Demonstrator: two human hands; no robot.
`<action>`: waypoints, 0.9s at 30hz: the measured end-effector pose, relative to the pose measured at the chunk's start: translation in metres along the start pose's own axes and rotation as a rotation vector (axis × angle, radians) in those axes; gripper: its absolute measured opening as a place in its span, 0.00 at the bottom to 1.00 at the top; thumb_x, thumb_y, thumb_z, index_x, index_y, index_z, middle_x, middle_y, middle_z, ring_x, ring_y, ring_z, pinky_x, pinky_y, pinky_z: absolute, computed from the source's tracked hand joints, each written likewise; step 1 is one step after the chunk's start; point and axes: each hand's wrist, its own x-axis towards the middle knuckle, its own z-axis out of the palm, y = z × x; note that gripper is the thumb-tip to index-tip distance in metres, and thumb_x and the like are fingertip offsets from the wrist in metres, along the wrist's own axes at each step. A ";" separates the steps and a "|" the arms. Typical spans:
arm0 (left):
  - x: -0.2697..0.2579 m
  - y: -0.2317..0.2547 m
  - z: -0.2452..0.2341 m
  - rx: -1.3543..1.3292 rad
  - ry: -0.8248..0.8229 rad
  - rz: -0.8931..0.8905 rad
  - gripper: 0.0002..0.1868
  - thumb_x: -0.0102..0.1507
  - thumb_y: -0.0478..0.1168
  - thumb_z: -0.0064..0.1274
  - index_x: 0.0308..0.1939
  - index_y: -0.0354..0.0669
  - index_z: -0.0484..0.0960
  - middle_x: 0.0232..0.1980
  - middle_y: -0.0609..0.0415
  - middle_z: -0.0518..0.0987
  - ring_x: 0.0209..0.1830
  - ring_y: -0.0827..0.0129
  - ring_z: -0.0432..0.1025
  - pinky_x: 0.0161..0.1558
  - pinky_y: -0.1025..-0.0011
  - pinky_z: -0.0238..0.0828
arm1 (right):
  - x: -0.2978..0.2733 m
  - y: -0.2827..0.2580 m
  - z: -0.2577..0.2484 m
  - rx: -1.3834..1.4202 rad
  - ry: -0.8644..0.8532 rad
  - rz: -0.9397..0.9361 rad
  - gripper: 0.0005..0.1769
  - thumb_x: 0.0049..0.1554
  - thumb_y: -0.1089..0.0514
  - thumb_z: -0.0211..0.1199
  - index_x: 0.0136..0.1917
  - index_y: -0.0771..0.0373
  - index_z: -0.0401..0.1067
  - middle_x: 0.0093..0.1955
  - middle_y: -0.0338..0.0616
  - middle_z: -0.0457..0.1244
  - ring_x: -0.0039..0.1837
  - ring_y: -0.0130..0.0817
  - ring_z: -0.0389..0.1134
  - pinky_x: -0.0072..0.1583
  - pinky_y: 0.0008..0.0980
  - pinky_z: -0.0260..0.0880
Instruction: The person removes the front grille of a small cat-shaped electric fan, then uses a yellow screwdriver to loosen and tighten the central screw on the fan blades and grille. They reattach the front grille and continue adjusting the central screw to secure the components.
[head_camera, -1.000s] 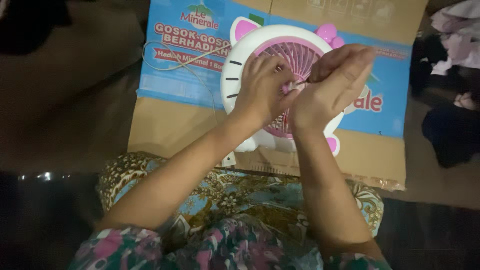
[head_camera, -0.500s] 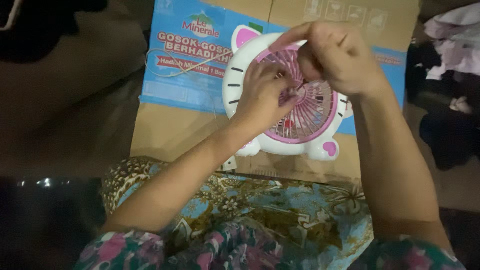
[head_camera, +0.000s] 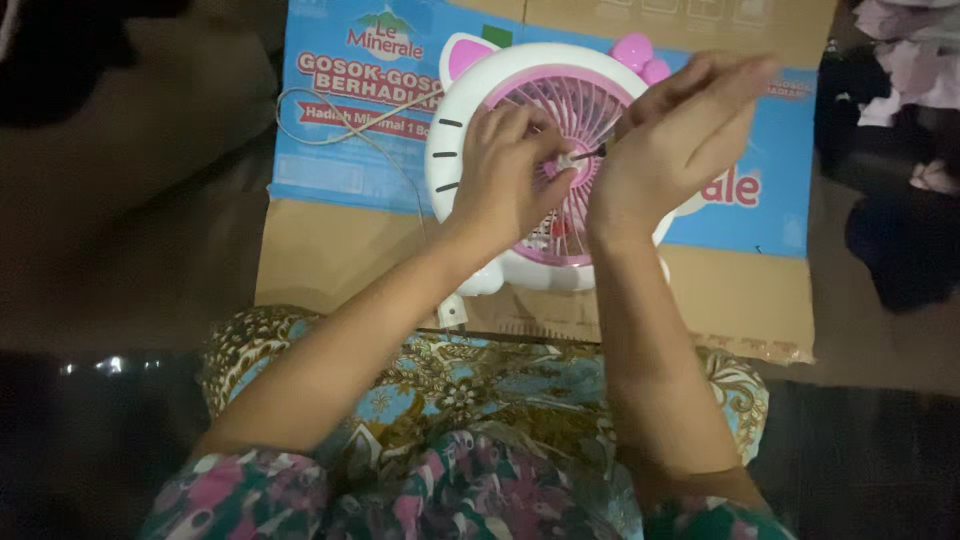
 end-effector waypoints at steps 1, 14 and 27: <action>0.000 0.000 0.000 0.012 0.004 0.013 0.12 0.56 0.41 0.67 0.42 0.45 0.85 0.50 0.53 0.76 0.59 0.54 0.68 0.65 0.53 0.59 | -0.007 -0.002 0.002 0.003 0.025 -0.001 0.26 0.76 0.41 0.41 0.42 0.60 0.57 0.29 0.37 0.48 0.27 0.24 0.46 0.30 0.26 0.45; 0.003 0.007 -0.004 -0.010 0.006 0.035 0.12 0.57 0.44 0.67 0.43 0.47 0.87 0.50 0.52 0.77 0.58 0.54 0.68 0.66 0.50 0.57 | 0.091 -0.051 -0.007 -0.207 -1.234 0.124 0.15 0.73 0.65 0.42 0.63 0.70 0.70 0.54 0.44 0.66 0.55 0.29 0.67 0.60 0.28 0.69; -0.003 -0.002 0.002 0.024 -0.016 -0.019 0.12 0.58 0.45 0.67 0.44 0.49 0.87 0.52 0.52 0.76 0.60 0.54 0.67 0.70 0.49 0.54 | 0.068 -0.001 -0.021 0.168 -0.651 0.468 0.26 0.73 0.40 0.43 0.39 0.58 0.59 0.26 0.34 0.47 0.25 0.24 0.46 0.30 0.30 0.48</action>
